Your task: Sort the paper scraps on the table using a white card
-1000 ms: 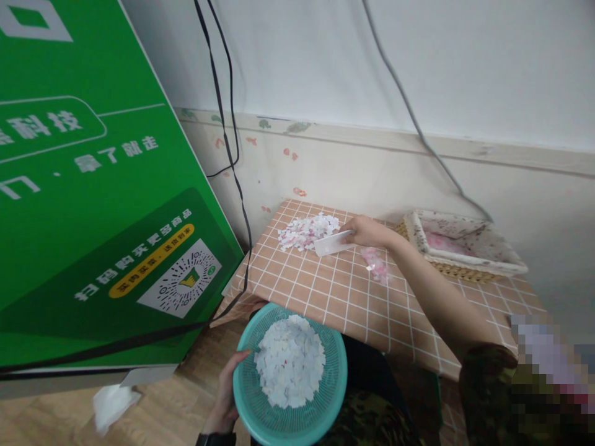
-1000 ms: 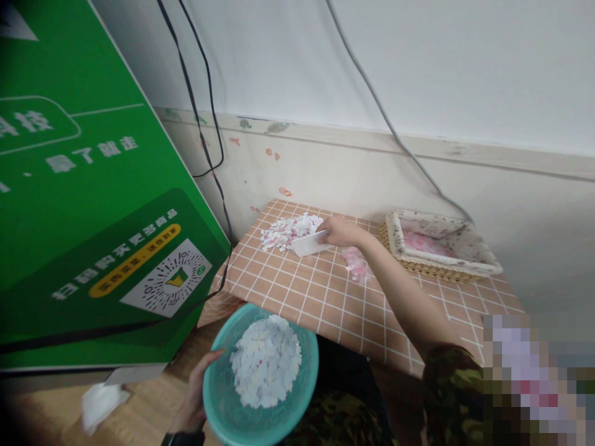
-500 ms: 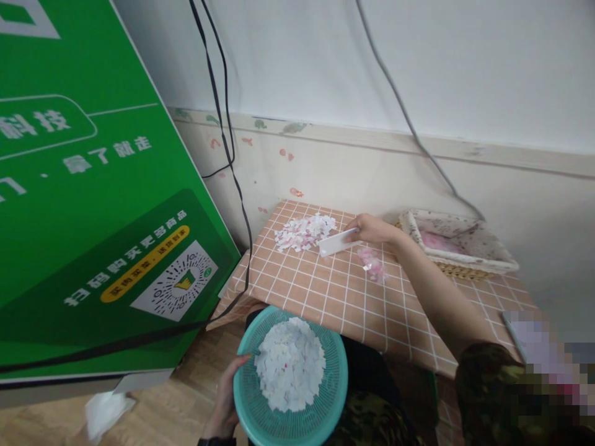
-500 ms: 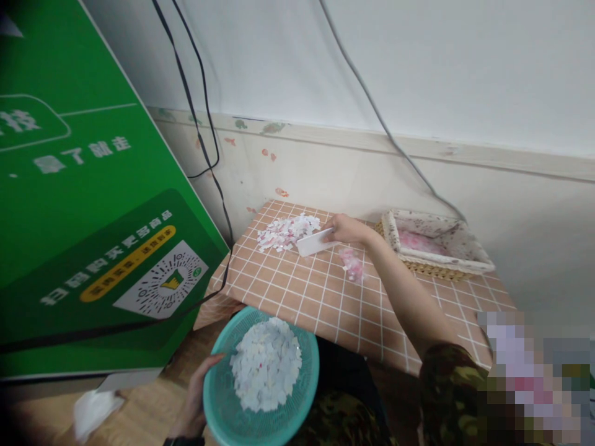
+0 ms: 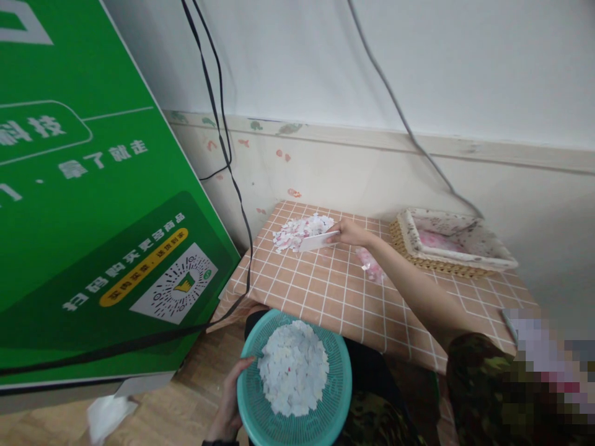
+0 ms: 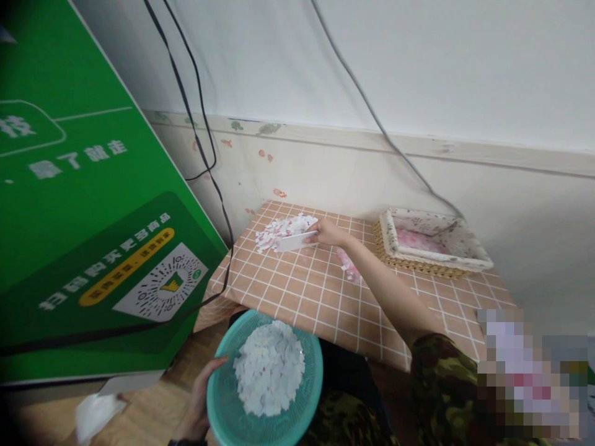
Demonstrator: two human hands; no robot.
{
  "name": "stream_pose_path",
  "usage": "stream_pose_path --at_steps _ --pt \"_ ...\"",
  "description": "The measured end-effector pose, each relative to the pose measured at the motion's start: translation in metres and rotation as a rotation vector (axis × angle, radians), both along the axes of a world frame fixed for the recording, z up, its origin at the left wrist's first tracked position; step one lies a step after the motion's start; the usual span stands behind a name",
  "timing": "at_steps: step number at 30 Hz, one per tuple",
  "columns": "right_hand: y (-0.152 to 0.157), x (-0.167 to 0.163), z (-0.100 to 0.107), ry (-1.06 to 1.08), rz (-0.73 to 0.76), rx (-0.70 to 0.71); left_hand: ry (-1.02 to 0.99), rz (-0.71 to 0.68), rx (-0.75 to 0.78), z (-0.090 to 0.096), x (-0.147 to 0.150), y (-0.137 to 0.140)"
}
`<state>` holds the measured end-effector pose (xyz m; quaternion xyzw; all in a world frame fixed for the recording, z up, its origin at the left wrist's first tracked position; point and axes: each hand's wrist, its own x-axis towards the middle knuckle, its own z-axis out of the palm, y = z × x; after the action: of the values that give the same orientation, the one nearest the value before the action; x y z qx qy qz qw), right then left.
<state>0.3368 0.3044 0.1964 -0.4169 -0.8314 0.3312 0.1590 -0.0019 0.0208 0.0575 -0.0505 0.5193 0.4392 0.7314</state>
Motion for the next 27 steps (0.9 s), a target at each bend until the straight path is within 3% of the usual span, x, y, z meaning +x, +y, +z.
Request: stream_pose_path --at_steps 5,12,20,24,27 --pt "-0.004 0.001 0.002 0.001 0.042 -0.047 -0.014 0.004 -0.008 0.001 0.000 0.000" --pt "-0.009 0.033 0.018 -0.102 0.040 -0.128 0.027 -0.023 -0.005 -0.001 0.002 0.000" --pt "-0.020 0.039 0.016 -0.140 0.024 -0.067 -0.023 -0.005 0.001 -0.016 0.004 -0.001" --pt "-0.040 0.048 0.031 -0.141 -0.039 -0.055 -0.012 -0.003 0.009 -0.023 0.007 -0.002" --pt "-0.074 0.036 0.033 -0.089 -0.116 -0.004 -0.026 0.006 0.004 -0.031 0.009 -0.002"
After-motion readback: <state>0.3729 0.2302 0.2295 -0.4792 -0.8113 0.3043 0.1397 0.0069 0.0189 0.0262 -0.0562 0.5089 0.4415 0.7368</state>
